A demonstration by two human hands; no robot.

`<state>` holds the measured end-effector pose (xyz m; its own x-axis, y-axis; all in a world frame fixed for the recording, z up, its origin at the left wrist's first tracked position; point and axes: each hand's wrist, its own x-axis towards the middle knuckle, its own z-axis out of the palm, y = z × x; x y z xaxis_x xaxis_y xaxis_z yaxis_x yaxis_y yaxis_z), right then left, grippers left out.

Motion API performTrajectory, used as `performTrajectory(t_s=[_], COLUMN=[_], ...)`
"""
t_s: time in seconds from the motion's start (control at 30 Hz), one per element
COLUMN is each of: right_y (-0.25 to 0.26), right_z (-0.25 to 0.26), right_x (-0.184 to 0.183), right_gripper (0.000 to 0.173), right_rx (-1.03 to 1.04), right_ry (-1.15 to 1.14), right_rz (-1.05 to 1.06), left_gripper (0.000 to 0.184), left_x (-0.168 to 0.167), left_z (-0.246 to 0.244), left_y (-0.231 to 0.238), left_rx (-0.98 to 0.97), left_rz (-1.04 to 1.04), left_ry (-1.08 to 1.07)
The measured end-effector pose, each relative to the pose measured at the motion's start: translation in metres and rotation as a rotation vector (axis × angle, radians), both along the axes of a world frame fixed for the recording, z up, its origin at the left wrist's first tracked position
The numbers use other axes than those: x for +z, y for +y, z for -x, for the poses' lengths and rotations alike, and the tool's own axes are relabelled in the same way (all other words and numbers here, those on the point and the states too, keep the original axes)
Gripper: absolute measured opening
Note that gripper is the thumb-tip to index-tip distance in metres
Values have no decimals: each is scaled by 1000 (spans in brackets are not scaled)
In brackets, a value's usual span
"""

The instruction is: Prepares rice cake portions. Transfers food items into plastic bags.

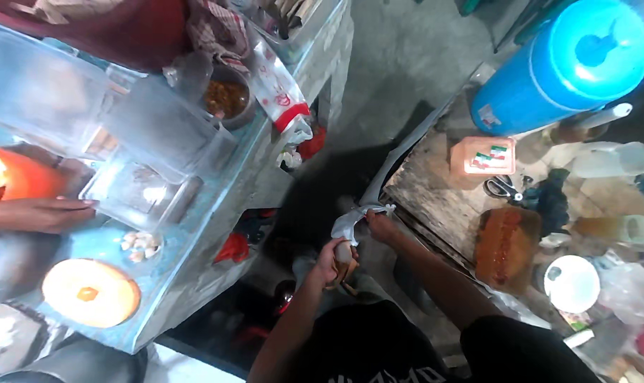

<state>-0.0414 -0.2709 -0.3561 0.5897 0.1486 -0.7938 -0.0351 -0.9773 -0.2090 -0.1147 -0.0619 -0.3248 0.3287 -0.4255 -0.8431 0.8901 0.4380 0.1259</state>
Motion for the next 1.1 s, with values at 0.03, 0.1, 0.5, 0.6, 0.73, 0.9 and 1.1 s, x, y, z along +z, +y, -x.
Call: performTrajectory(t_s=[0.03,0.1,0.5,0.6,0.73,0.9,1.1], right_y=[-1,-5,4,8,2,13,59], right_z=[3,10,38,39,51,55,31], right_x=[5,16,18,25,43,91,128], right_gripper=[48,40,53,38,44,55,43], right_rx=[-15,-101,-250,-330,-408,-187,211], right_ry=[-59,-176,-53,-221,-350,-185,-395], right_rz=[1,-48,-189,-166,-175,-265,-525], left_gripper=[45,44,49,51,55,58,70], left_x=[-1,-4,-14,-21,-18,12,65], left_z=[0,0,3,4,7,2,2], left_y=[1,3,7,7,12,35,95], left_rx=[4,4,-1,11,63,128,253], left_rz=[-2,3,-36,-87,-187,-345,-295], left_ry=[1,1,-6,-21,-21,-124,-195])
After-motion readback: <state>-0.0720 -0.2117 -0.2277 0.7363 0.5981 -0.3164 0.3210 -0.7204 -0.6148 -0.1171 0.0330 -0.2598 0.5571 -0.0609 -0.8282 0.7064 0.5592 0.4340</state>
